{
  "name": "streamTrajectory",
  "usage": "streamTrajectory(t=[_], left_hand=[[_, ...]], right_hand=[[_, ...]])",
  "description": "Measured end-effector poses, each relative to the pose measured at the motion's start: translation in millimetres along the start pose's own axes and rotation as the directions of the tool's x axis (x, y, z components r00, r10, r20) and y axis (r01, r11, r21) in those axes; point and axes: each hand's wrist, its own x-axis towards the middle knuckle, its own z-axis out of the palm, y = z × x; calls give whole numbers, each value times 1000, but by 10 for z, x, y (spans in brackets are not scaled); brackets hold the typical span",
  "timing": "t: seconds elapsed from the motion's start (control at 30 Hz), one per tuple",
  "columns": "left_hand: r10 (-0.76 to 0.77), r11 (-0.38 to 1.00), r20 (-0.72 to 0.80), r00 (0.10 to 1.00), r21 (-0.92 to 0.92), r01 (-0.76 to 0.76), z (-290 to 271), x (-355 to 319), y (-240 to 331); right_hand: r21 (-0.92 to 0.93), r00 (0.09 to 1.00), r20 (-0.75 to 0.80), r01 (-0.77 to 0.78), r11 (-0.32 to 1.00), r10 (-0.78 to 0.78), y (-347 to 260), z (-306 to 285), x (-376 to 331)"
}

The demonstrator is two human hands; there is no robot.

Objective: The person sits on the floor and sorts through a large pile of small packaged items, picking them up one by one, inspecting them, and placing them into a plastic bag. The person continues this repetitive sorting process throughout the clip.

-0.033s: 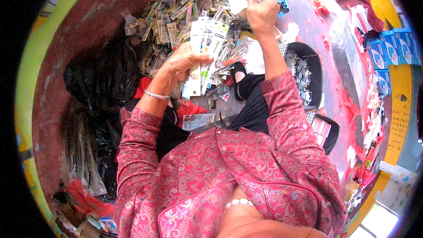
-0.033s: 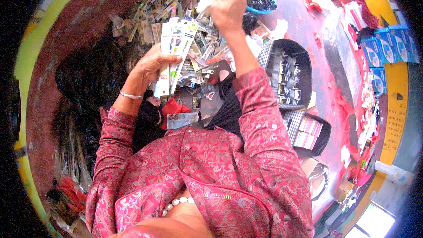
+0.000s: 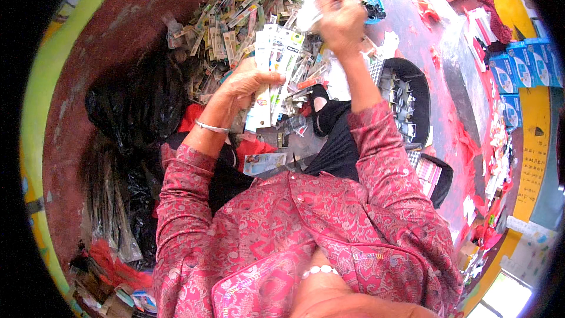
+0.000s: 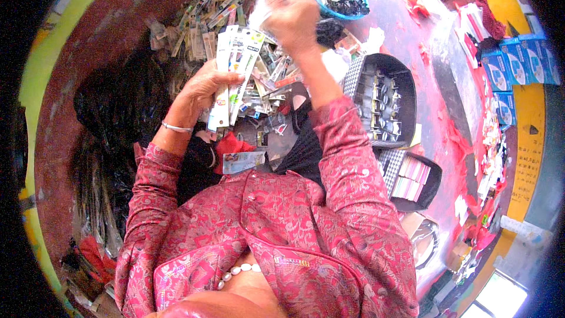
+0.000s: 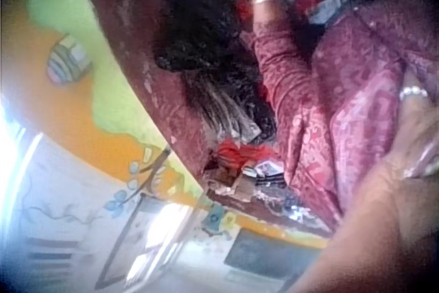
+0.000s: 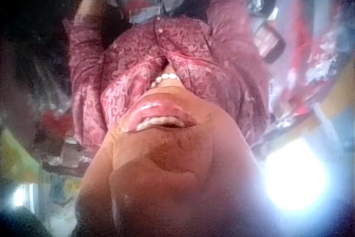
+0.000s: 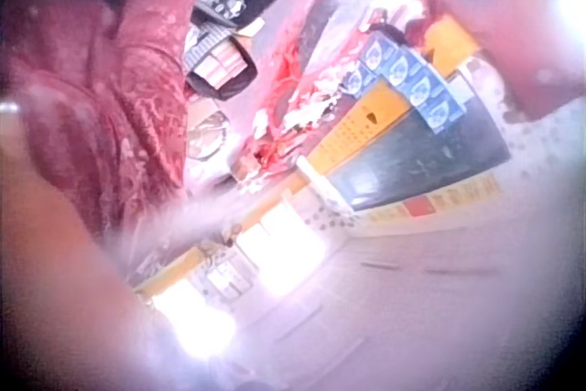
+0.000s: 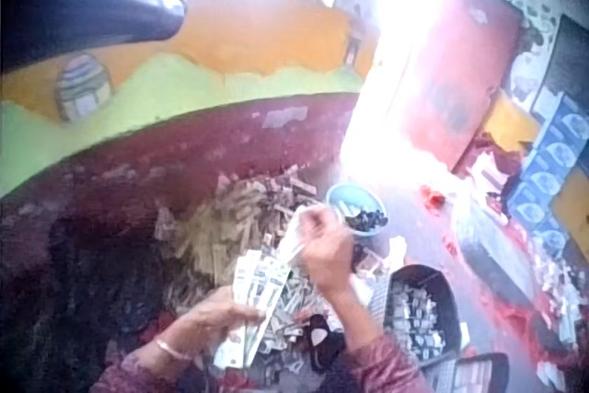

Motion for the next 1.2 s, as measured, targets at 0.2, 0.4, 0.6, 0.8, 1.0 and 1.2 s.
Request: streamTrajectory(t=[0.2,0.4,0.6,0.8,1.0,1.2], left_hand=[[394,822,135,909,391,-414,-139,146,-234],[66,960,7,998,272,-65,72,-107,77],[-25,981,-114,993,190,47,50,-223,160],[30,965,-250,968,-244,-93,-147,124,-11],[12,855,-288,957,-493,-160,-202,181,-30],[129,763,95,987,-645,-37,-340,98,67]], right_hand=[[83,701,516,531,843,-493,16,360,-424],[-77,825,386,475,877,-413,110,417,-467],[-287,991,-127,-81,954,46,495,12,6],[107,1000,18,13,994,-15,6,215,-283],[11,929,345,138,990,-133,134,588,-643],[31,921,379,86,996,-91,101,519,-563]])
